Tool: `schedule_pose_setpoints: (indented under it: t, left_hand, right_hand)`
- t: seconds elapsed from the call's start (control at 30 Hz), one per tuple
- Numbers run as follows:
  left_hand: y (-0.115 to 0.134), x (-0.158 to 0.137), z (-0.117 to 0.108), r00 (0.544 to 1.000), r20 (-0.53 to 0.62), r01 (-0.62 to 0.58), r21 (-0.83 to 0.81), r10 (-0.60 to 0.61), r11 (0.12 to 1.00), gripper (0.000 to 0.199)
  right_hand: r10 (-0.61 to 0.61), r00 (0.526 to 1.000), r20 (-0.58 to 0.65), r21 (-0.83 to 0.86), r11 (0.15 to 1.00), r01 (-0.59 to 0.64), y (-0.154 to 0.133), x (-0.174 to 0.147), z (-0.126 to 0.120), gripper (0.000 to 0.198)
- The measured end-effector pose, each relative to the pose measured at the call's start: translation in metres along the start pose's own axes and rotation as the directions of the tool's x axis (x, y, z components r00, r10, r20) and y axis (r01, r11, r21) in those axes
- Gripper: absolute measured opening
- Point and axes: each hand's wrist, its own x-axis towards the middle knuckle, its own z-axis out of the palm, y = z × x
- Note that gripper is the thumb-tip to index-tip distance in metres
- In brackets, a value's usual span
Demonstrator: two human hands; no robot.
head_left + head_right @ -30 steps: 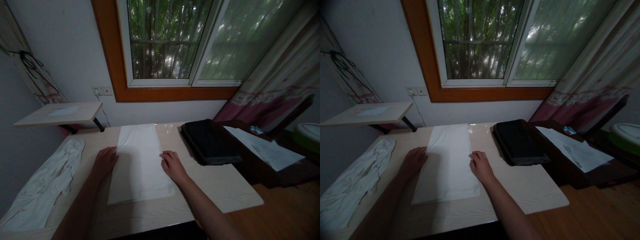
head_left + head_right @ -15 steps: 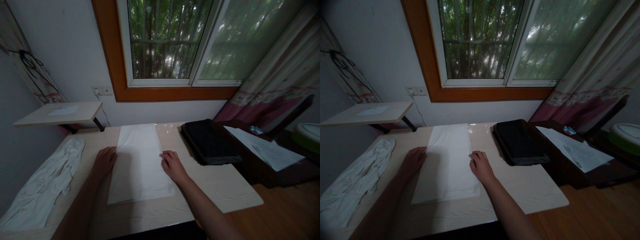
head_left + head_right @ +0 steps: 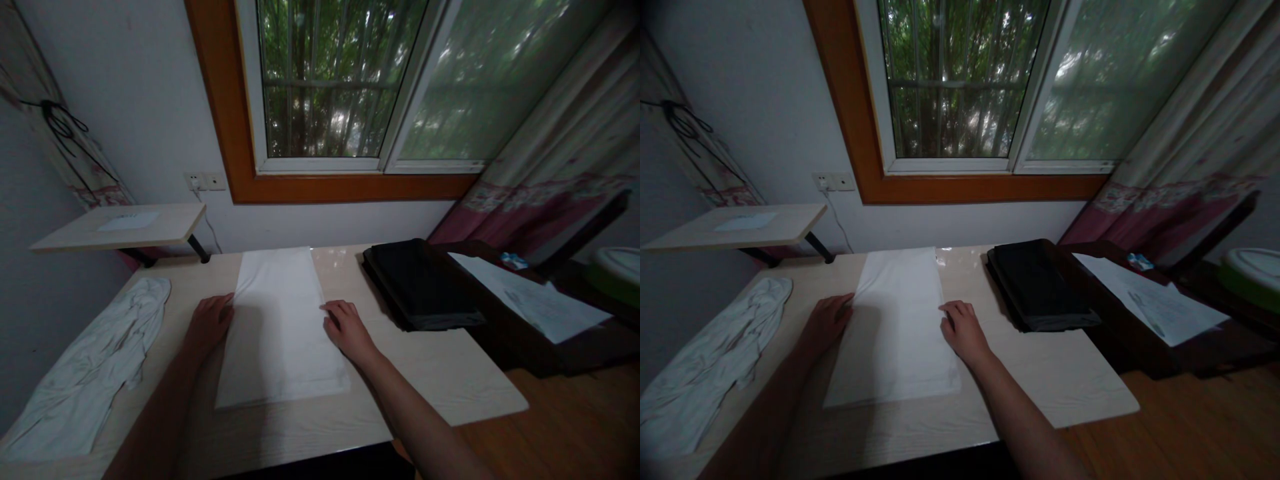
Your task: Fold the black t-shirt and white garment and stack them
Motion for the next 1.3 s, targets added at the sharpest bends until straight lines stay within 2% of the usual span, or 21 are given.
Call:
schedule_pose_setpoints:
  t: [0.13,0.33,0.5,0.6,0.8,0.93,1.07,1.3]
  left_hand:
    - [0.008,0.002,-0.003,0.998,0.008,0.056,-0.019,-0.056,0.998,0.045]
    - [0.022,0.005,-0.003,0.973,0.038,0.228,-0.033,-0.227,0.973,0.059]
    - [0.026,0.004,-0.003,0.970,0.081,0.229,0.000,-0.228,0.973,0.064]
    - [0.026,0.002,-0.004,0.971,0.101,0.221,-0.008,-0.219,0.975,0.063]
    - [0.023,-0.001,-0.003,0.976,0.139,0.185,-0.116,-0.168,0.976,0.053]
    - [0.025,-0.009,-0.007,0.978,0.175,0.148,-0.196,-0.114,0.969,0.047]
    - [0.030,-0.024,-0.014,0.973,0.217,0.124,-0.205,-0.078,0.971,0.039]
    - [0.036,-0.052,-0.019,0.965,0.264,0.071,-0.241,-0.005,0.968,0.031]
  right_hand:
    - [0.085,0.996,0.005,0.024,0.996,-0.085,0.007,0.012,0.001,0.039]
    - [0.244,0.969,0.029,0.086,0.966,-0.245,0.008,0.036,0.007,0.035]
    - [0.316,0.944,0.099,-0.067,0.948,-0.310,0.000,0.042,0.012,0.042]
    - [0.310,0.942,0.130,-0.125,0.948,-0.294,-0.002,0.041,0.014,0.043]
    - [0.254,0.950,0.181,-0.128,0.964,-0.233,0.000,0.034,0.011,0.038]
    - [0.177,0.960,0.217,-0.039,0.984,-0.173,-0.004,0.024,0.003,0.029]
    - [0.102,0.958,0.266,0.041,0.992,-0.117,-0.012,0.012,-0.009,0.022]
    - [0.081,0.924,0.373,0.138,0.980,-0.141,-0.018,-0.007,-0.026,0.016]
